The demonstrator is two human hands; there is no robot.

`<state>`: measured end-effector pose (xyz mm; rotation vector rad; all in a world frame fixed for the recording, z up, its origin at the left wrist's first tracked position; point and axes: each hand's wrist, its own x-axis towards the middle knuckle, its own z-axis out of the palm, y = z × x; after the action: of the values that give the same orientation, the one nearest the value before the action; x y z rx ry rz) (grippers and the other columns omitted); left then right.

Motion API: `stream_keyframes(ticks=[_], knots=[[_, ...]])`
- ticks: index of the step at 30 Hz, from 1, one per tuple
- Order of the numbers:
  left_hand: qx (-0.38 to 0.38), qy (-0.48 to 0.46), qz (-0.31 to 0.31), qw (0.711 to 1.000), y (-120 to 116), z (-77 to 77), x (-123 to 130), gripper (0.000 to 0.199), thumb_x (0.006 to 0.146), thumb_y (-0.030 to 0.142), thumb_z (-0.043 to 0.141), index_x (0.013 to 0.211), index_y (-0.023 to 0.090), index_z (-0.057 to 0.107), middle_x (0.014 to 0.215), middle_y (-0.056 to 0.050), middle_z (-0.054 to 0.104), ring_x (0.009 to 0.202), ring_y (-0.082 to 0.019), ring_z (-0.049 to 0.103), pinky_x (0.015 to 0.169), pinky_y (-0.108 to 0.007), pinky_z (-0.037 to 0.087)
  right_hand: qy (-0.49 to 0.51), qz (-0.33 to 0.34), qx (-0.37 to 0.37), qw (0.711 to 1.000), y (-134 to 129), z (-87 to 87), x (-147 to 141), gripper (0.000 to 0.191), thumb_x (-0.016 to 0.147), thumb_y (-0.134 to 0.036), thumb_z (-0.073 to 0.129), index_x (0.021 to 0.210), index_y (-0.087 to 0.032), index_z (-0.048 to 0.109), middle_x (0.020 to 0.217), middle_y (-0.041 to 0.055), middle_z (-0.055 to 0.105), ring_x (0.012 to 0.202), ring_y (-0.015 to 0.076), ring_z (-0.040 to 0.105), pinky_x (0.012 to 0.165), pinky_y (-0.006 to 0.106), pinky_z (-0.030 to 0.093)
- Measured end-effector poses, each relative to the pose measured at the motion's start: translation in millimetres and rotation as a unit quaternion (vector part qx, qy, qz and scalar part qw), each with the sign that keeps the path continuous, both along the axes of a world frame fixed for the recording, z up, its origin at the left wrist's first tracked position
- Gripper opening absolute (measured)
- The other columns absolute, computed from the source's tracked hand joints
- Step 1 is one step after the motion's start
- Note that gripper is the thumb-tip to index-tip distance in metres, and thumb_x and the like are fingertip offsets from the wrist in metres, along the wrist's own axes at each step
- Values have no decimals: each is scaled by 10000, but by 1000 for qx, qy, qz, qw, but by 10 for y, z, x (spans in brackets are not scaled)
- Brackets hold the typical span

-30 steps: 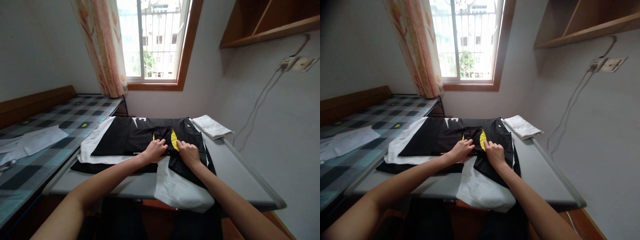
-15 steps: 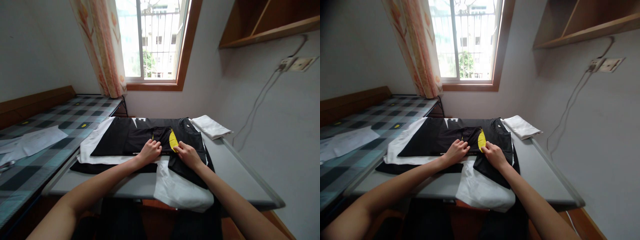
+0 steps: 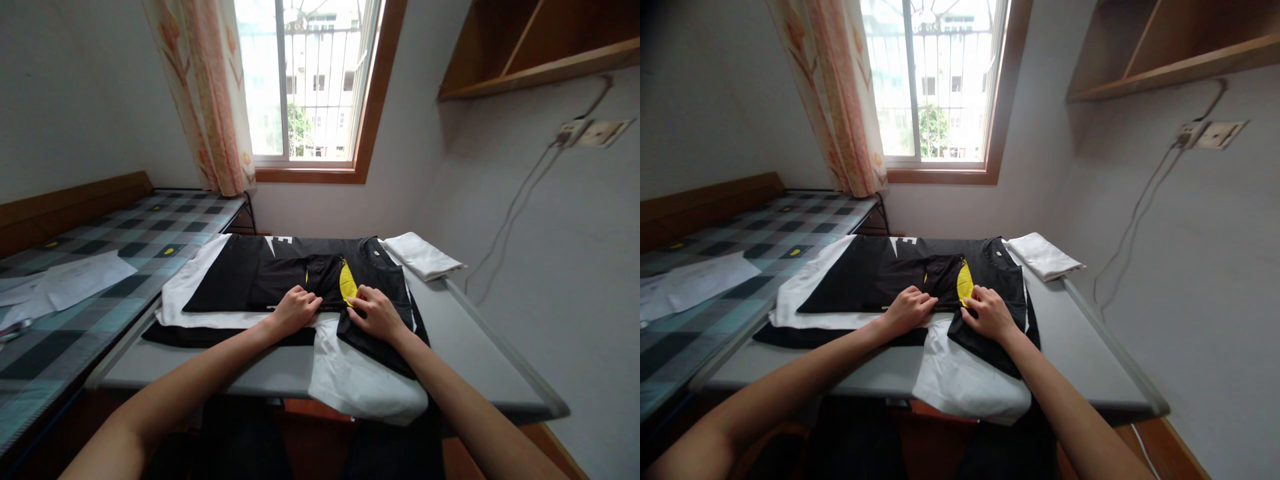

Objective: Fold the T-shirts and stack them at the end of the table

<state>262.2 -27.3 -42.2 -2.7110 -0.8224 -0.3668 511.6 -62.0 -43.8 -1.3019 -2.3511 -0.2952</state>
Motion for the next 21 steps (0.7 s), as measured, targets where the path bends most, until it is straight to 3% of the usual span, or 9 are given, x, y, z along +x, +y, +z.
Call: stream_keyframes(ticks=[5,8,13,17,21], knots=[[-26,-90,-9,996,13,-14,-29,331,978,383,423,906,198,688,800,-38,677,755,-175,610,751,-342,410,14,-11,15,1000,54,44,-55,351,927,-395,513,739,-196,733,798,64,579,778,181,508,740,336,388],[-44,-147,16,988,36,-6,-44,347,994,323,377,928,206,698,874,-49,691,821,-181,606,781,-348,427,58,-27,11,998,197,103,-158,390,949,-379,476,716,-187,722,859,78,615,822,183,551,797,345,411],[-58,-177,33,982,55,-70,-57,351,941,260,442,1251,195,593,1247,-97,633,1173,-228,544,986,-400,403,65,-38,-49,996,652,186,-491,368,965,-390,416,1072,-206,716,1186,101,630,1084,210,571,945,351,419],[-83,-138,63,985,43,-152,-49,515,935,314,418,1424,151,423,1468,-127,454,1396,-235,349,1129,-440,270,-5,-68,-145,987,1023,142,-743,545,970,-506,333,1436,-247,446,1529,84,367,1396,242,324,1120,417,269],[-97,-98,85,987,43,-178,-42,536,951,337,367,1438,118,399,1495,-131,412,1428,-230,293,1161,-444,220,-56,-83,-256,961,1205,100,-835,613,972,-565,203,1507,-283,300,1587,44,239,1461,254,172,1158,510,143]])
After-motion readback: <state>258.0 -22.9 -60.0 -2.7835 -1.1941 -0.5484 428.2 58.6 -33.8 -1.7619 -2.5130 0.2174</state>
